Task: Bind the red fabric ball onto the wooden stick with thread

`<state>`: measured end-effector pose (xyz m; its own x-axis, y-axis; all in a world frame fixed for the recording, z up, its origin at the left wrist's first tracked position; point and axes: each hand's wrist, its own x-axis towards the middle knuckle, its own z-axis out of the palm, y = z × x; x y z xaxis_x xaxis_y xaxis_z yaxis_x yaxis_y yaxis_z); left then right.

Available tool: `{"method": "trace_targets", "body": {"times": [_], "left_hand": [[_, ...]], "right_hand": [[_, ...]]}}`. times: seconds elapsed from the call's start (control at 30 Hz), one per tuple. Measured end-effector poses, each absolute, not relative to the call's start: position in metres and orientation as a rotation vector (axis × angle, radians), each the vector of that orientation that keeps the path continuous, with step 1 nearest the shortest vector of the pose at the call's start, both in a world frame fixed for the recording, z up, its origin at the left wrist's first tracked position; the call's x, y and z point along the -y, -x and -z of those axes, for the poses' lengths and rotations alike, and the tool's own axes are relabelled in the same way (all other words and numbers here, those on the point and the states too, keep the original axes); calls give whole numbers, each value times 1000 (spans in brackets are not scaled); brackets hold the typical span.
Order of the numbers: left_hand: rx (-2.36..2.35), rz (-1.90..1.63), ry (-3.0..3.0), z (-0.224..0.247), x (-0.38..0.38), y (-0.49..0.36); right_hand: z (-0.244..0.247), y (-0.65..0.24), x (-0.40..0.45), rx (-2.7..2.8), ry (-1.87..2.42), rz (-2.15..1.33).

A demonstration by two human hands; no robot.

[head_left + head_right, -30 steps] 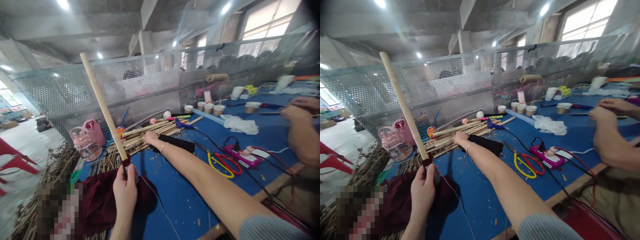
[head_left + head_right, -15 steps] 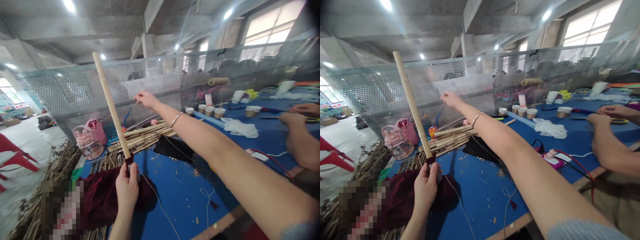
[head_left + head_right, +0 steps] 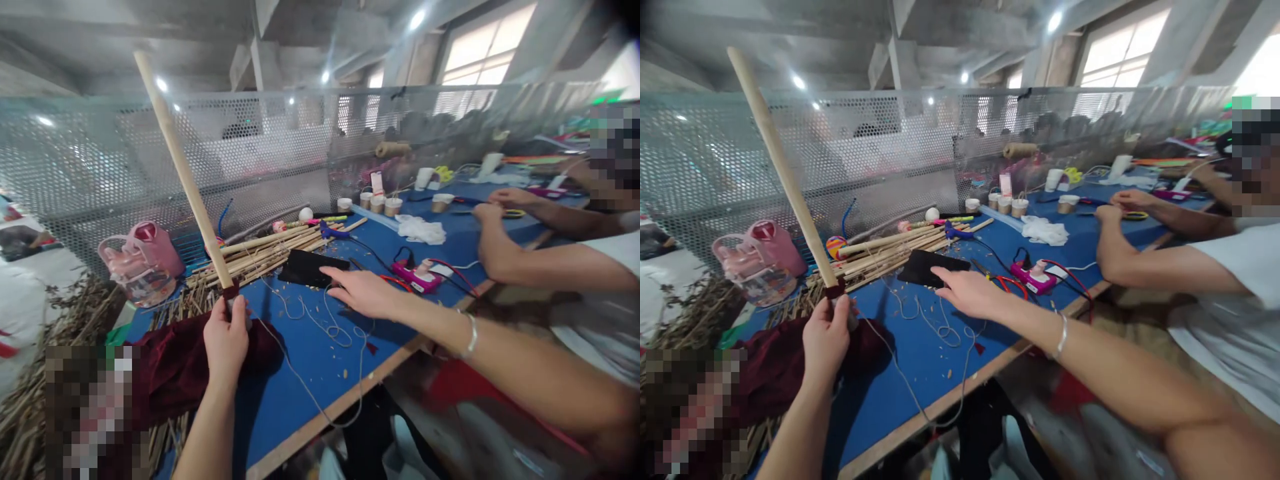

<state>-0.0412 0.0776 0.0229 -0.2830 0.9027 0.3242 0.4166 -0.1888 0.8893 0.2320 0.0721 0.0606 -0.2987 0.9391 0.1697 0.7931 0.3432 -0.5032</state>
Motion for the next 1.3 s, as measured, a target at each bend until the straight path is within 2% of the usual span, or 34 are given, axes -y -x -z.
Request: {"method": "trace_targets", "body": {"times": [0.13,0.33,0.5,0.63,0.97,1.07,1.3], "left_hand": [[-1473,-1436,-1505,-26,-75,45],[-1122,-1258,-1388,-38,-67,28],[-1317,-1419,-1468,-44,-79,11],[-1312,-1412,-1454,-44,-92,10],[-1241,-1300,-1253,-24,-94,26],[-1139,-1319,-1210,-19,-93,28],[-857,-1334,-1003,-17,-92,33]], "right_hand": [[-34,-227,-27,2182,1392,-730],[-46,-171,-46,1924,1010,-1169],[-61,-132,-92,1865,1115,-1052],[-60,-125,-118,1905,970,-1107],[-42,-124,-138,1310,767,-2164],[-39,-127,-133,1284,652,-2115],[-31,-111,-126,1442,763,-1630]]}}
